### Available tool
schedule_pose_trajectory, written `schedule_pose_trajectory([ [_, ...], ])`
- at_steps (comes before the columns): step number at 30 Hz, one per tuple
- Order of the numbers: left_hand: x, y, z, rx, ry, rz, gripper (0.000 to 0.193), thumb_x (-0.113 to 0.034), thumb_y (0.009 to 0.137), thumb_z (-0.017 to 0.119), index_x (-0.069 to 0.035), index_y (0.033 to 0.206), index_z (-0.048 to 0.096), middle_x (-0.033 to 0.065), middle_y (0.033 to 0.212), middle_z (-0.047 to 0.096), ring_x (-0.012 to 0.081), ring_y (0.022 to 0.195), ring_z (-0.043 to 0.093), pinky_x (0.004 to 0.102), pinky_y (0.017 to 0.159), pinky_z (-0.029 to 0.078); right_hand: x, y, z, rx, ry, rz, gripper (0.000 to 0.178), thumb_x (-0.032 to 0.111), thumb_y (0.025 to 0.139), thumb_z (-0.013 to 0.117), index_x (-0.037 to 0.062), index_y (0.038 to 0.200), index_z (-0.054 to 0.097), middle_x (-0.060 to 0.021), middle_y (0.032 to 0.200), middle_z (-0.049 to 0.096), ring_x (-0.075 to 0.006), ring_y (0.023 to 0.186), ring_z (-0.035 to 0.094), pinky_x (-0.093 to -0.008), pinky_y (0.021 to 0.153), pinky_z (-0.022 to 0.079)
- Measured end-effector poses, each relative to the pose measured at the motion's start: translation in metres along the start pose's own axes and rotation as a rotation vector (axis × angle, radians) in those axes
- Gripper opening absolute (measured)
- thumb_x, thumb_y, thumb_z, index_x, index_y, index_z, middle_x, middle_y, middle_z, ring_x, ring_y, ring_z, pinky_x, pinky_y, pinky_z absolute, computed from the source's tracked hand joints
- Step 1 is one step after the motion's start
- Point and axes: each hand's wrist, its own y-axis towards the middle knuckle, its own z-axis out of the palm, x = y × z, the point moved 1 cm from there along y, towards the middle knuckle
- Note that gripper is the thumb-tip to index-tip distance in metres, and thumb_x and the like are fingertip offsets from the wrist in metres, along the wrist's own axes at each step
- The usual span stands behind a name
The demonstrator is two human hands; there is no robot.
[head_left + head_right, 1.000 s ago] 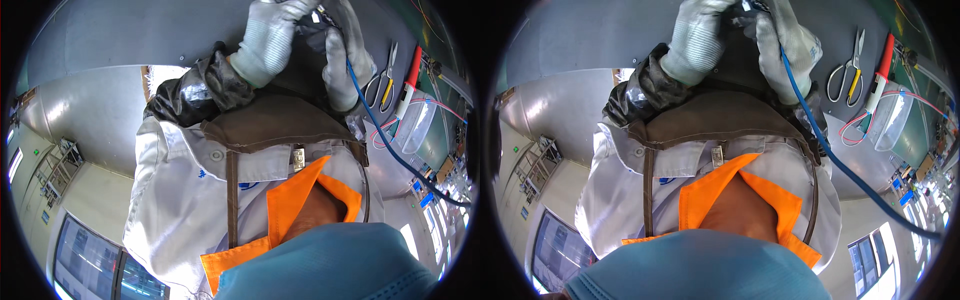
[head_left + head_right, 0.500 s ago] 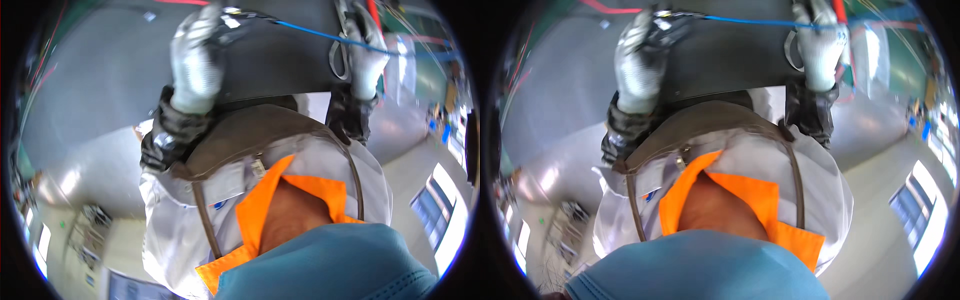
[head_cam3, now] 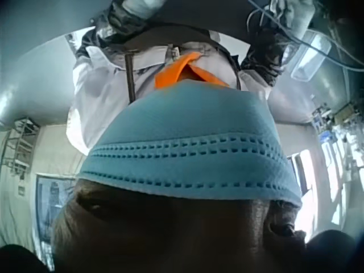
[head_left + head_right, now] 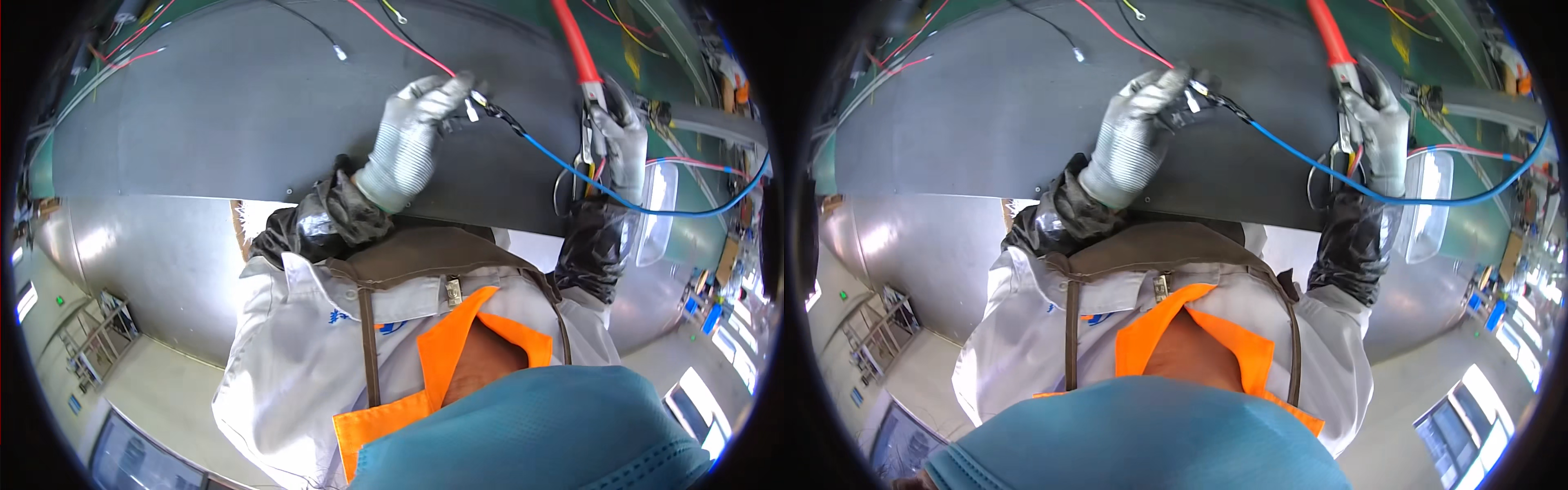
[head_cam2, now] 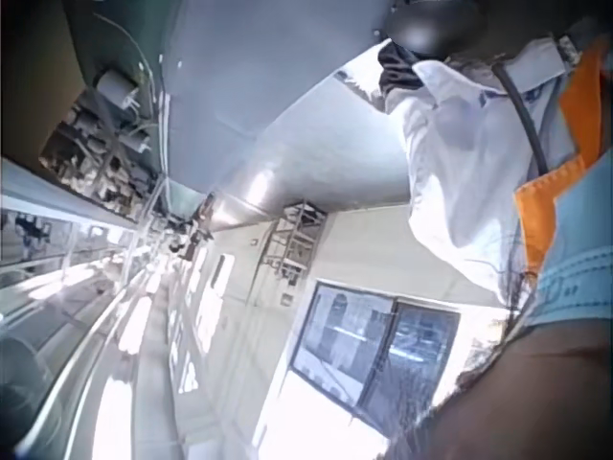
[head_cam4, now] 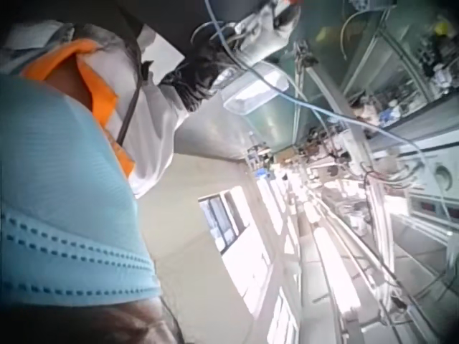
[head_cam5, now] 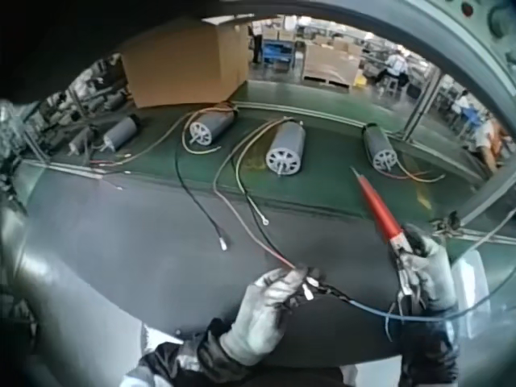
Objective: Connecting wires and assembling internal components of electric motors on a production line.
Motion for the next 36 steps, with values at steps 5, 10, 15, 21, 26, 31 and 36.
schedule_pose_trajectory([
  [5, -0.003, 0.001, -0.018, -0.037, -0.283, -0.145, 0.039, -0.026, 0.105, 0.059, 0.009, 0.121, 0.064, 0.0138, 0.112, 0.073, 0.0153, 0.101, 0.069, 0.0290, 0.095, 0.053, 0.038, 0.075, 0.084, 0.248, -0.120, -0.091, 0.057, -0.004, 0.088, 0.069, -0.0046, 0.143, 0.056, -0.0086, 0.121, 0.070, -0.0109, 0.094, 0.067, -0.0249, 0.086, 0.054],
  [10, -0.010, 0.002, -0.012, -0.067, -0.012, -0.010, 0.048, -0.031, 0.109, 0.050, 0.011, 0.129, 0.060, 0.0105, 0.112, 0.071, 0.0164, 0.100, 0.066, 0.0280, 0.094, 0.052, 0.045, 0.090, 0.099, 0.238, -0.374, -0.022, 0.046, 0.001, 0.087, 0.071, -0.0039, 0.133, 0.066, -0.0041, 0.109, 0.073, -0.0072, 0.088, 0.065, -0.0221, 0.081, 0.053],
  [15, 0.025, -0.002, -0.007, 0.030, -0.085, 0.442, 0.050, -0.024, 0.110, 0.043, 0.014, 0.140, 0.049, 0.0150, 0.117, 0.068, 0.0233, 0.107, 0.066, 0.0327, 0.102, 0.049, 0.035, 0.068, 0.105, 0.132, -0.533, -0.389, 0.043, 0.009, 0.087, 0.074, -0.0012, 0.128, 0.068, -0.0023, 0.097, 0.070, -0.0070, 0.091, 0.059, -0.0275, 0.084, 0.052],
  [21, -0.001, 0.006, -0.012, 0.011, -0.327, -0.260, 0.038, -0.029, 0.104, 0.063, 0.006, 0.119, 0.065, 0.0088, 0.106, 0.071, 0.0135, 0.101, 0.067, 0.0280, 0.091, 0.052, 0.028, -0.012, 0.021, -0.329, -0.764, -0.463, 0.033, 0.012, 0.083, 0.067, 0.0062, 0.116, 0.071, -0.0180, 0.095, 0.072, -0.0355, 0.087, 0.072, -0.0427, 0.075, 0.054],
  [26, -0.009, 0.010, 0.009, 0.006, -0.317, -0.232, 0.040, -0.035, 0.104, 0.064, 0.003, 0.115, 0.066, 0.0052, 0.102, 0.071, 0.0100, 0.091, 0.064, 0.0257, 0.083, 0.051, -0.012, -0.069, -0.037, -0.496, -1.184, -0.081, 0.054, 0.009, 0.085, 0.069, 0.0059, 0.139, 0.060, -0.0143, 0.093, 0.072, -0.0268, 0.082, 0.071, -0.0384, 0.073, 0.054],
  [31, 0.004, 0.015, 0.010, 0.081, -0.343, -0.267, 0.042, -0.038, 0.106, 0.059, 0.003, 0.114, 0.065, 0.0058, 0.102, 0.070, 0.0109, 0.092, 0.063, 0.0286, 0.086, 0.051, 0.046, -0.095, 0.065, 0.217, -0.578, -0.617, 0.063, 0.014, 0.084, 0.079, 0.0038, 0.142, 0.057, -0.0160, 0.120, 0.069, -0.0343, 0.113, 0.064, -0.0440, 0.099, 0.049],
  [36, -0.008, 0.033, -0.047, -0.076, 0.441, -0.054, 0.036, -0.033, 0.104, 0.060, -0.003, 0.085, 0.066, 0.0091, 0.088, 0.070, 0.0169, 0.080, 0.066, 0.0358, 0.076, 0.054, 0.066, -0.083, 0.107, 0.611, -0.186, -0.530, 0.021, 0.013, 0.098, 0.066, 0.0010, 0.114, 0.073, -0.0098, 0.112, 0.074, -0.0217, 0.094, 0.069, -0.0355, 0.088, 0.056],
])
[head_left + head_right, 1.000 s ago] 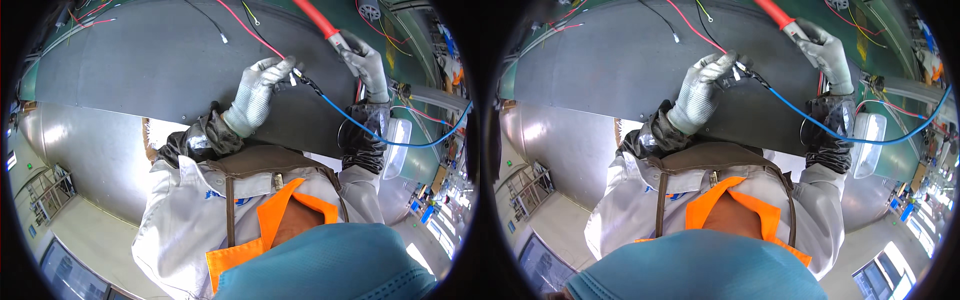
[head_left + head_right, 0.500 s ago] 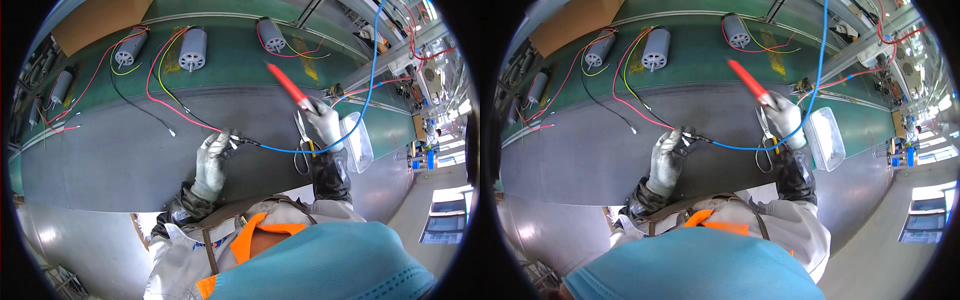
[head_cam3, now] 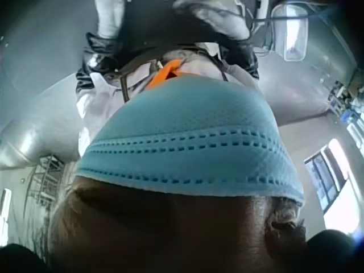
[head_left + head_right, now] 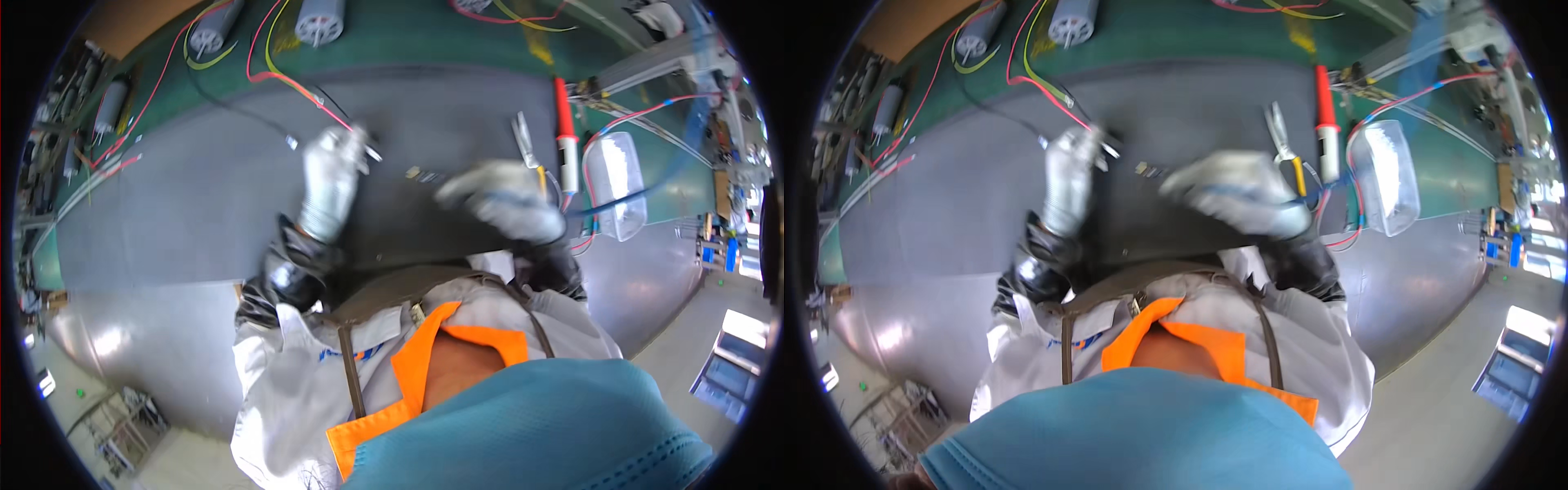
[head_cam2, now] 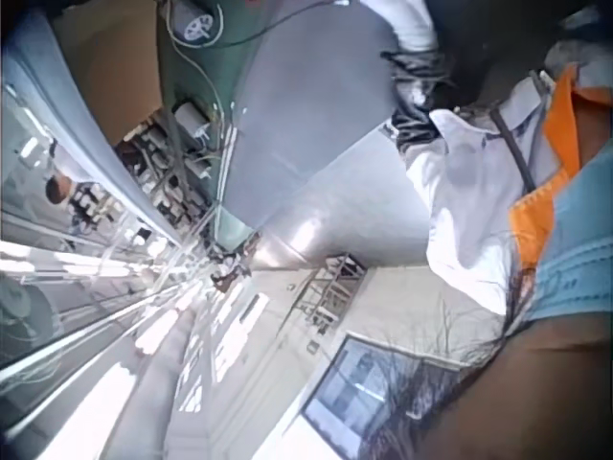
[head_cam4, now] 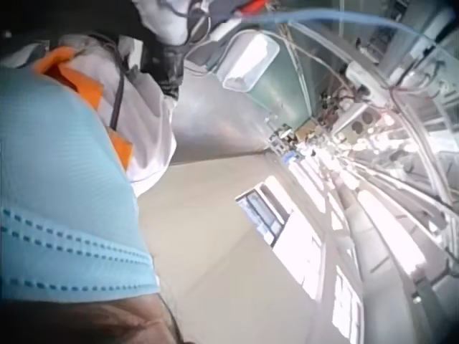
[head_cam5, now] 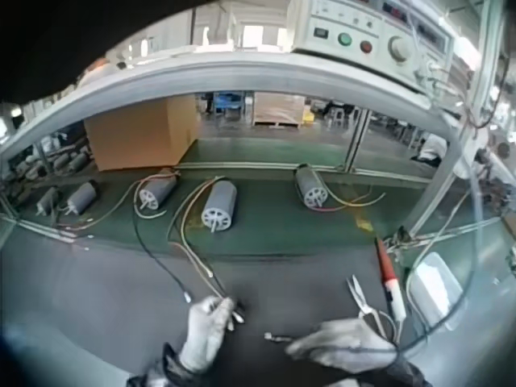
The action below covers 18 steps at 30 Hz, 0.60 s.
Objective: Connecting wires and assembling internal components of electric motors on a production line.
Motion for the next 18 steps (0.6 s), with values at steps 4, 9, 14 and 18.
schedule_pose_trajectory([
  [4, -0.023, 0.022, -0.116, -0.095, 1.526, 0.593, 0.029, -0.036, 0.094, 0.071, -0.011, 0.079, 0.069, 0.0098, 0.070, 0.065, 0.0287, 0.060, 0.065, 0.0409, 0.055, 0.051, -0.034, -0.037, -0.056, -0.402, -0.575, 0.696, 0.039, 0.022, 0.102, 0.064, -0.0002, 0.134, 0.063, -0.0025, 0.087, 0.070, -0.0130, 0.076, 0.066, -0.0295, 0.067, 0.054],
  [9, -0.115, 0.001, -0.088, 0.020, 1.514, 0.581, 0.016, -0.023, 0.095, 0.070, -0.014, 0.106, 0.077, 0.0075, 0.081, 0.067, 0.0295, 0.074, 0.068, 0.0406, 0.065, 0.055, -0.032, -0.044, -0.043, -0.375, -0.083, 0.596, 0.040, 0.020, 0.098, 0.071, 0.0037, 0.134, 0.066, -0.0109, 0.110, 0.075, -0.0093, 0.090, 0.069, -0.0279, 0.077, 0.053],
  [14, -0.104, 0.016, -0.045, 0.015, 1.358, 0.794, 0.031, -0.035, 0.092, 0.070, -0.007, 0.079, 0.069, 0.0124, 0.080, 0.066, 0.0323, 0.076, 0.067, 0.0452, 0.073, 0.053, 0.023, 0.046, 0.027, 0.145, -0.715, -0.109, 0.037, 0.023, 0.092, 0.071, 0.0030, 0.122, 0.068, -0.0144, 0.092, 0.069, -0.0262, 0.085, 0.069, -0.0350, 0.075, 0.055],
  [18, -0.078, 0.023, -0.001, 0.092, 1.253, 0.842, 0.032, -0.037, 0.093, 0.069, -0.010, 0.075, 0.067, 0.0108, 0.078, 0.065, 0.0309, 0.078, 0.067, 0.0444, 0.073, 0.052, 0.091, 0.061, 0.061, 0.364, -0.925, -0.173, 0.032, 0.027, 0.085, 0.069, 0.0148, 0.115, 0.067, -0.0037, 0.078, 0.063, -0.0241, 0.072, 0.066, -0.0395, 0.062, 0.053],
])
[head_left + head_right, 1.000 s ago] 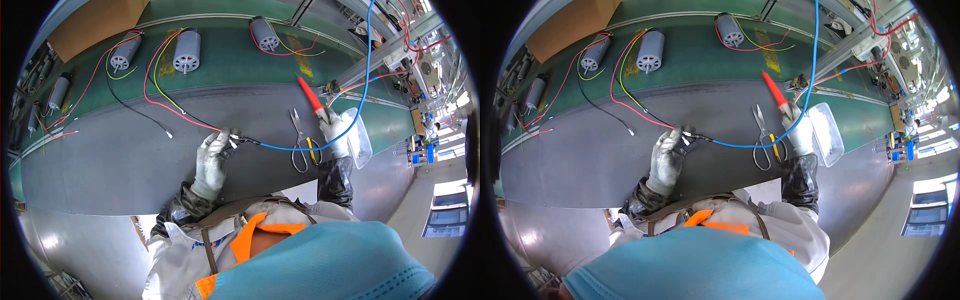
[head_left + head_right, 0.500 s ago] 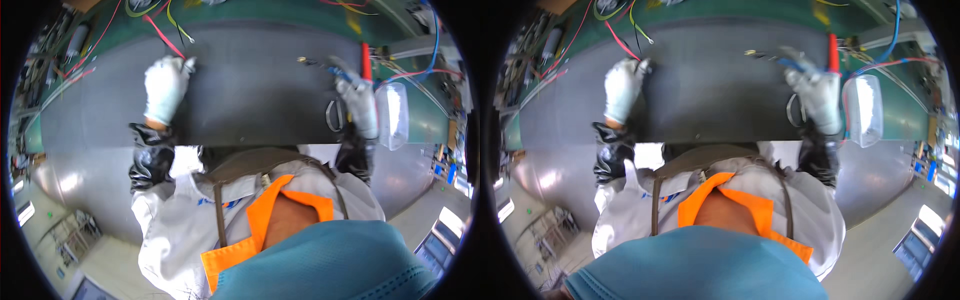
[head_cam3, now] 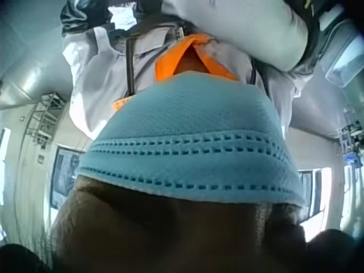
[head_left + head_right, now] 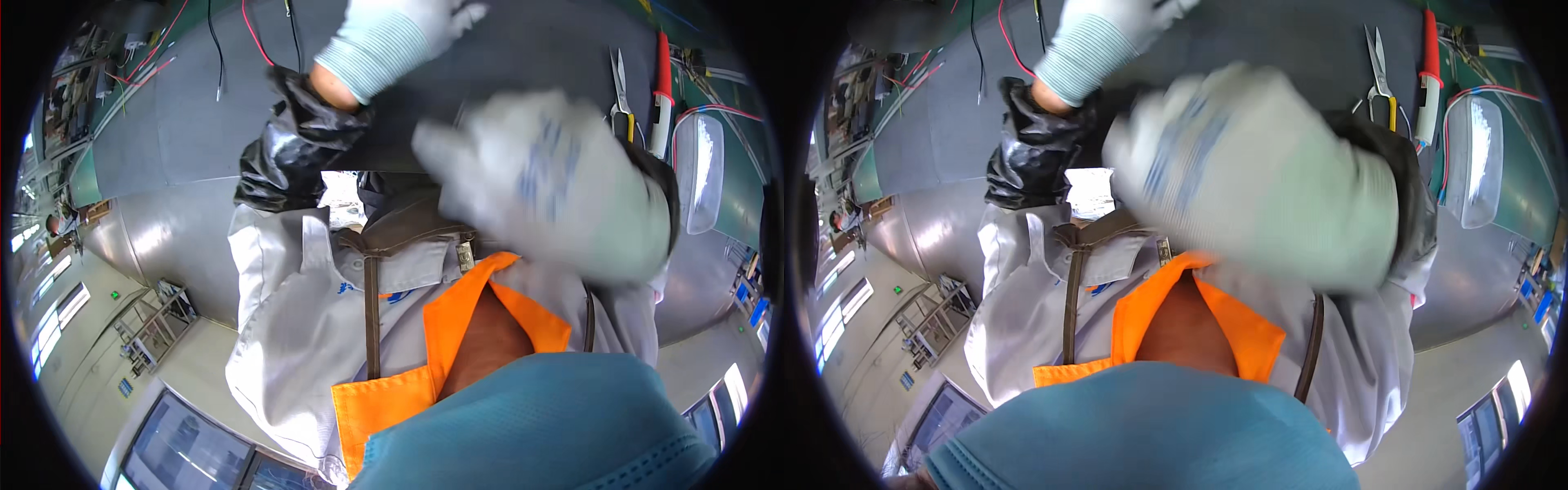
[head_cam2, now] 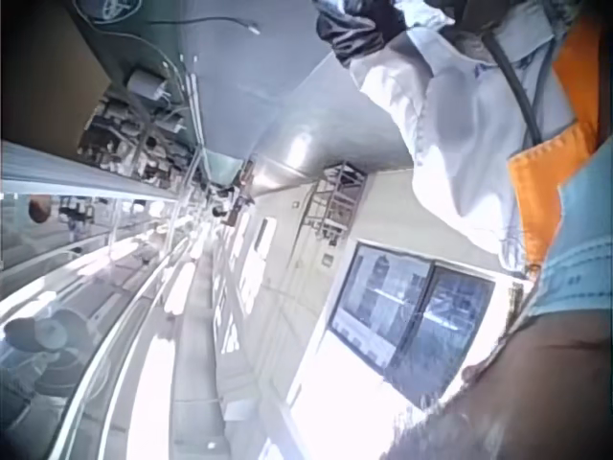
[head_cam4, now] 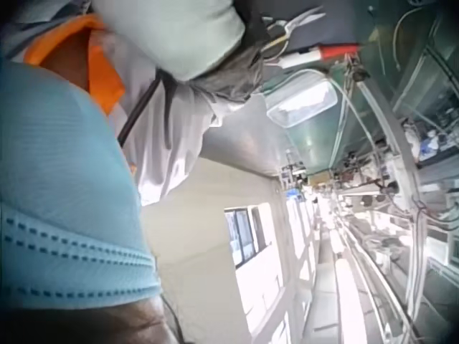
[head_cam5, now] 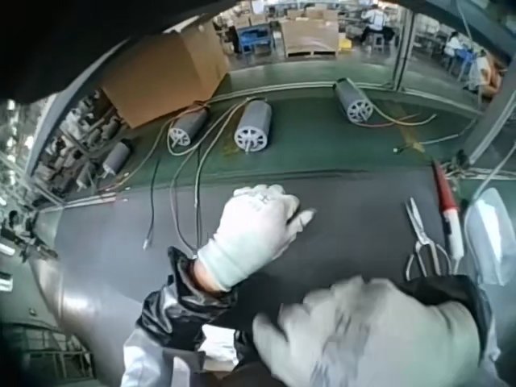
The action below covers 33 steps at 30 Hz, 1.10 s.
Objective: Connecting wires and assembling internal components of electric motors on a production line.
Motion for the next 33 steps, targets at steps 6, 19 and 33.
schedule_pose_trajectory([
  [6, -0.036, 0.001, 0.036, 0.012, -0.210, 0.074, 0.029, -0.035, 0.092, 0.069, -0.012, 0.075, 0.066, 0.0089, 0.079, 0.064, 0.0293, 0.077, 0.066, 0.0432, 0.071, 0.050, 0.053, -0.001, -0.021, 0.000, 0.117, 0.205, 0.034, 0.030, 0.080, 0.069, 0.0198, 0.112, 0.071, 0.0039, 0.069, 0.066, -0.0151, 0.066, 0.066, -0.0326, 0.053, 0.048],
  [19, -0.013, -0.028, 0.026, -0.088, -0.311, 0.007, 0.013, -0.022, 0.090, 0.074, -0.009, 0.089, 0.072, 0.0096, 0.086, 0.068, 0.0322, 0.082, 0.066, 0.0441, 0.074, 0.051, -0.035, -0.079, 0.060, -0.344, 0.828, 0.556, 0.038, 0.019, 0.093, 0.068, 0.0072, 0.129, 0.066, -0.0137, 0.110, 0.071, -0.0289, 0.092, 0.069, -0.0364, 0.079, 0.056],
  [33, -0.023, -0.014, 0.070, 0.003, -0.535, 0.052, 0.020, -0.022, 0.097, 0.068, -0.004, 0.102, 0.077, 0.0135, 0.097, 0.074, 0.0316, 0.086, 0.069, 0.0371, 0.080, 0.055, -0.010, -0.204, 0.137, -0.216, -0.081, 1.164, 0.081, 0.002, 0.078, 0.074, 0.0158, 0.152, 0.046, -0.0185, 0.126, 0.059, -0.0434, 0.105, 0.061, -0.0477, 0.088, 0.054],
])
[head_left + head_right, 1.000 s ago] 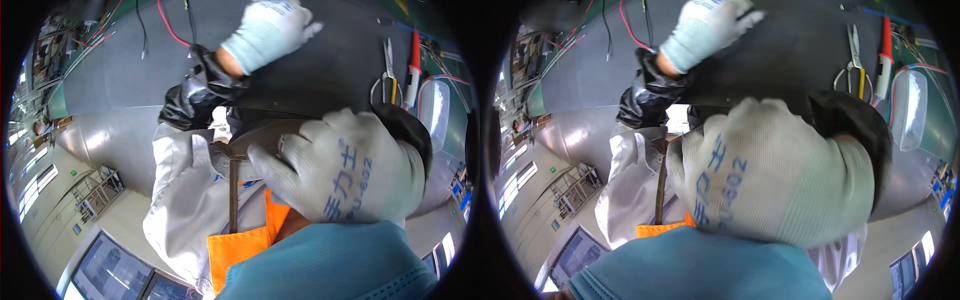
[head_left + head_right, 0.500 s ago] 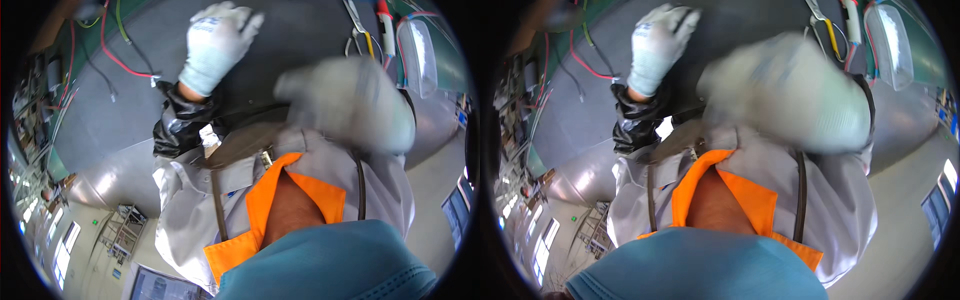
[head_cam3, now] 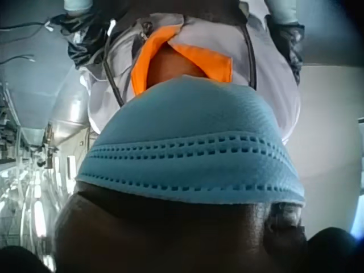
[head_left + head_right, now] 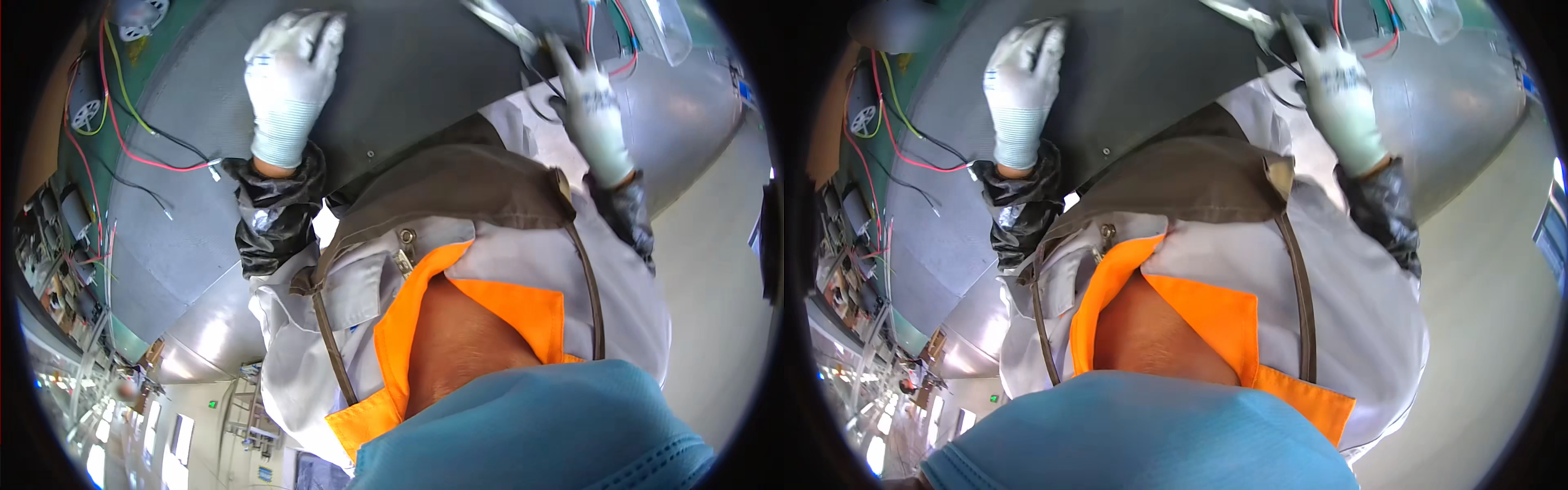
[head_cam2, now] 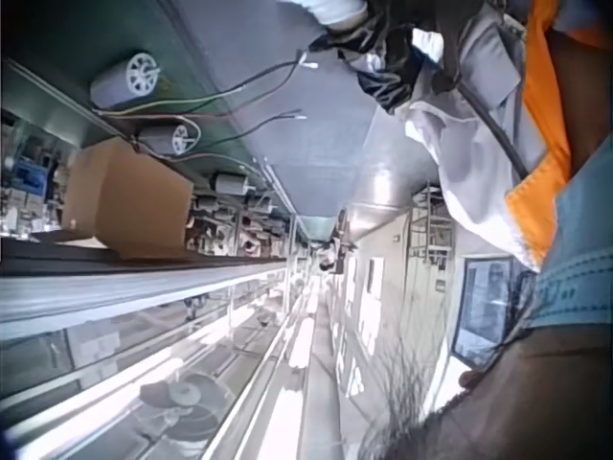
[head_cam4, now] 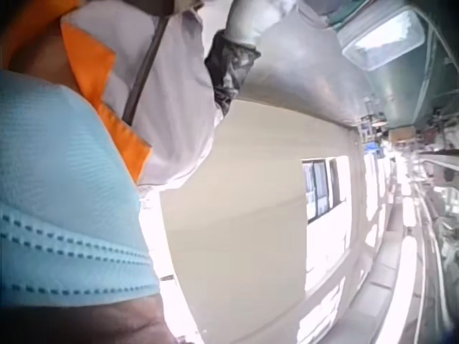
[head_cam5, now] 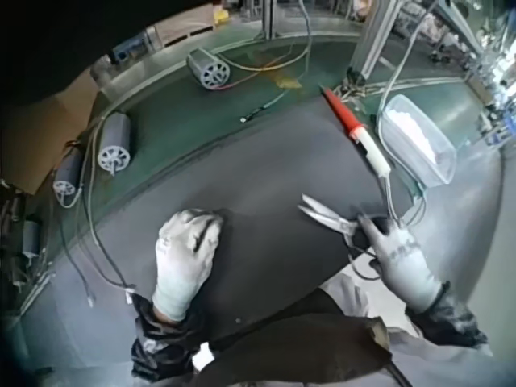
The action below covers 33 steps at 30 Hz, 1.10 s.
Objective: Connecting wires and assembling internal components of electric motors on a production line.
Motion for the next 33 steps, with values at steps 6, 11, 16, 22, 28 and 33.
schedule_pose_trajectory([
  [6, -0.005, -0.009, 0.002, -0.077, 0.040, 0.016, 0.012, -0.016, 0.092, 0.071, -0.005, 0.093, 0.076, 0.0121, 0.096, 0.074, 0.0319, 0.090, 0.070, 0.0415, 0.083, 0.056, -0.008, 0.000, -0.012, 0.118, 1.067, 0.289, 0.071, -0.009, 0.079, 0.073, -0.0034, 0.147, 0.051, -0.0129, 0.143, 0.060, -0.0200, 0.124, 0.061, -0.0331, 0.100, 0.053],
  [11, -0.002, -0.011, 0.007, -0.066, 0.039, 0.005, 0.011, -0.017, 0.092, 0.072, -0.007, 0.097, 0.075, 0.0083, 0.096, 0.073, 0.0293, 0.092, 0.070, 0.0402, 0.082, 0.056, 0.022, 0.021, -0.013, 0.307, 1.492, -0.324, 0.076, 0.035, 0.070, 0.094, -0.0063, 0.128, 0.067, -0.0149, 0.112, 0.071, -0.0203, 0.088, 0.069, -0.0327, 0.072, 0.056],
  [16, -0.004, -0.007, 0.006, -0.025, 0.020, -0.029, 0.013, -0.019, 0.092, 0.070, -0.008, 0.098, 0.075, 0.0079, 0.102, 0.073, 0.0295, 0.098, 0.069, 0.0415, 0.087, 0.054, 0.057, 0.062, -0.022, 0.403, 1.445, -0.772, 0.078, 0.046, 0.067, 0.094, -0.0070, 0.119, 0.072, -0.0118, 0.086, 0.070, -0.0152, 0.062, 0.067, -0.0287, 0.054, 0.051],
  [22, -0.003, -0.001, 0.006, -0.016, 0.018, -0.047, 0.013, -0.018, 0.091, 0.070, -0.009, 0.098, 0.076, 0.0059, 0.102, 0.074, 0.0287, 0.100, 0.069, 0.0410, 0.089, 0.053, 0.082, 0.068, -0.023, 0.468, 1.697, -0.800, 0.076, 0.034, 0.056, 0.097, -0.0075, 0.116, 0.073, -0.0103, 0.082, 0.064, -0.0148, 0.063, 0.067, -0.0269, 0.054, 0.050],
  [28, 0.001, -0.005, 0.005, -0.016, 0.027, -0.090, 0.012, -0.017, 0.091, 0.070, -0.010, 0.097, 0.076, 0.0047, 0.102, 0.074, 0.0267, 0.101, 0.069, 0.0409, 0.090, 0.053, 0.092, 0.069, -0.012, 0.475, 1.816, -0.753, 0.076, 0.043, 0.059, 0.093, -0.0089, 0.111, 0.074, -0.0085, 0.073, 0.060, -0.0161, 0.063, 0.063, -0.0303, 0.054, 0.048],
  [33, -0.003, -0.005, 0.004, -0.028, 0.035, -0.103, 0.013, -0.018, 0.091, 0.071, -0.010, 0.098, 0.076, 0.0054, 0.103, 0.074, 0.0271, 0.100, 0.069, 0.0404, 0.089, 0.053, 0.105, 0.074, -0.018, 0.474, 1.849, -0.833, 0.072, 0.048, 0.068, 0.090, -0.0104, 0.107, 0.074, -0.0095, 0.073, 0.060, -0.0194, 0.065, 0.062, -0.0348, 0.056, 0.048],
])
